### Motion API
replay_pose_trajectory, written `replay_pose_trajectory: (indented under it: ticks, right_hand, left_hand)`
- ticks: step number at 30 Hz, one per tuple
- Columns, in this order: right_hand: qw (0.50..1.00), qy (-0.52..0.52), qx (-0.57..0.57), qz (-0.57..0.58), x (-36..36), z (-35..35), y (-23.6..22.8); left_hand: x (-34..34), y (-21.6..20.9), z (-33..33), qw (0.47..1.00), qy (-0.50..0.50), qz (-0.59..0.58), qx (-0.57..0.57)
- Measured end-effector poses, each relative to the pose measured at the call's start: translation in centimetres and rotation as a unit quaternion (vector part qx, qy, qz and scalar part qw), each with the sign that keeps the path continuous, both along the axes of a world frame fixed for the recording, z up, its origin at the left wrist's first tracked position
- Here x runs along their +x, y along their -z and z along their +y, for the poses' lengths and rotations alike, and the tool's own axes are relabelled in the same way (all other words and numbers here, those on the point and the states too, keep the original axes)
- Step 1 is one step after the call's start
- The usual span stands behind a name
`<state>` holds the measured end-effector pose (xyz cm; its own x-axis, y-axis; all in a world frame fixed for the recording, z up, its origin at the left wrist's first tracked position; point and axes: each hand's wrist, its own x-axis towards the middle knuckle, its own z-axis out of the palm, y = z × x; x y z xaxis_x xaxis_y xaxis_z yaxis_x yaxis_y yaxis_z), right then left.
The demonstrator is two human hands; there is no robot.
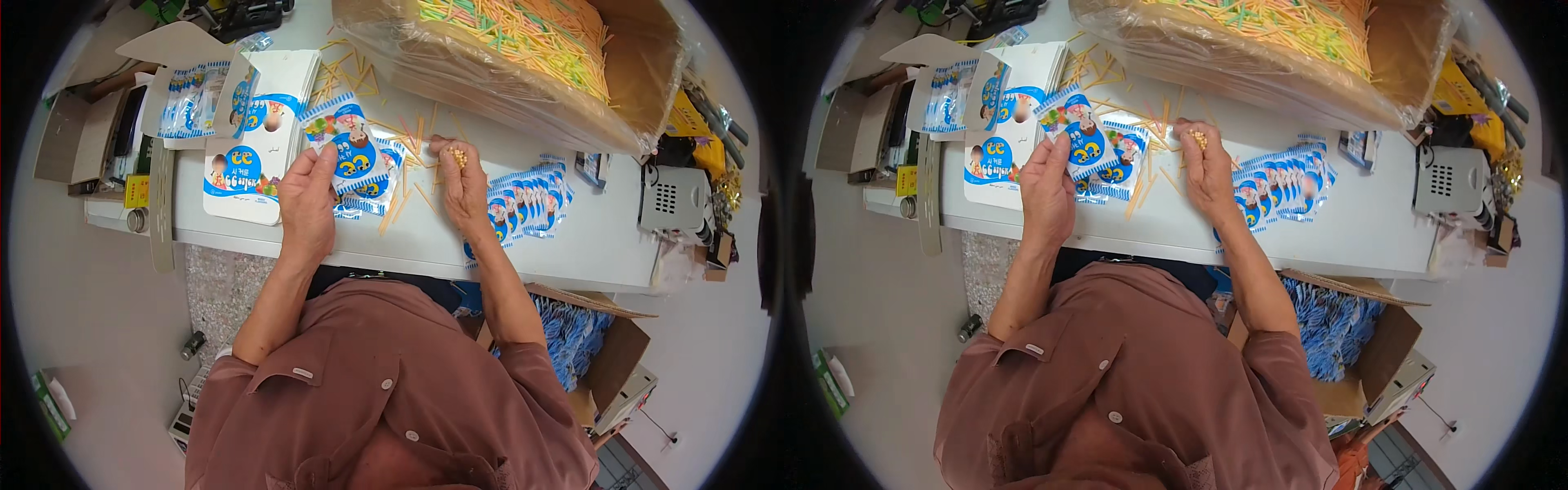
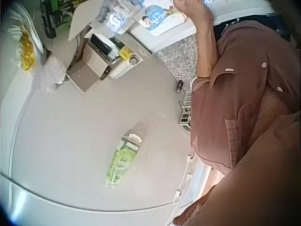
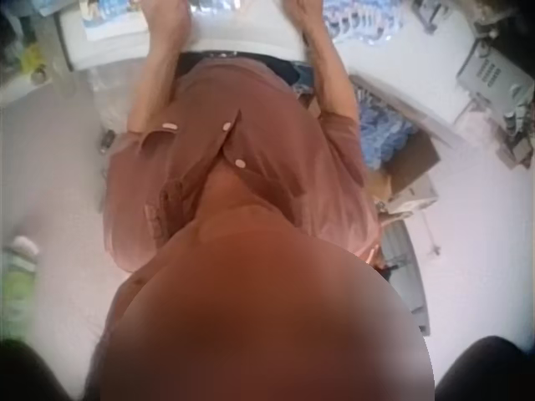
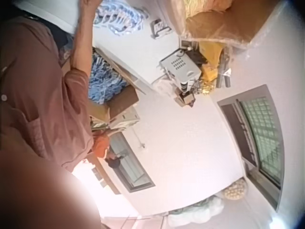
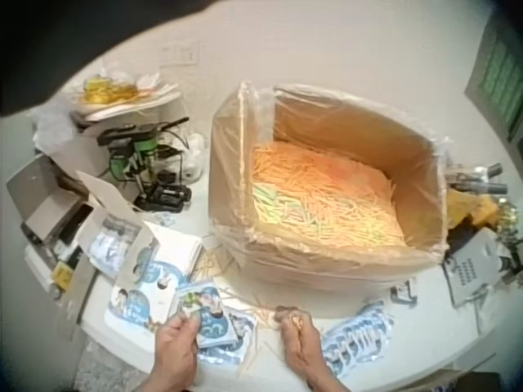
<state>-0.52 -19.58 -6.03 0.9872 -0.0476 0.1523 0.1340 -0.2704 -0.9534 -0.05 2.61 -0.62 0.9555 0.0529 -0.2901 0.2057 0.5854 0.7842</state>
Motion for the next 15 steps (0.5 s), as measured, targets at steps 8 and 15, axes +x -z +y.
replay_pose_trajectory:
  ticks: [8, 15]
  right_hand:
    - [0.998, -0.034, -0.047, -0.008, -0.2, -0.4, 0.3]
    - [0.937, 0.043, 0.343, 0.045, 0.3, -0.4, -2.4]
  left_hand:
    - [0.3, -1.1, -0.2, 0.999, 0.013, 0.015, -0.048]
    - [-0.7, 0.0, -0.4, 0.991, 0.116, 0.001, 0.067]
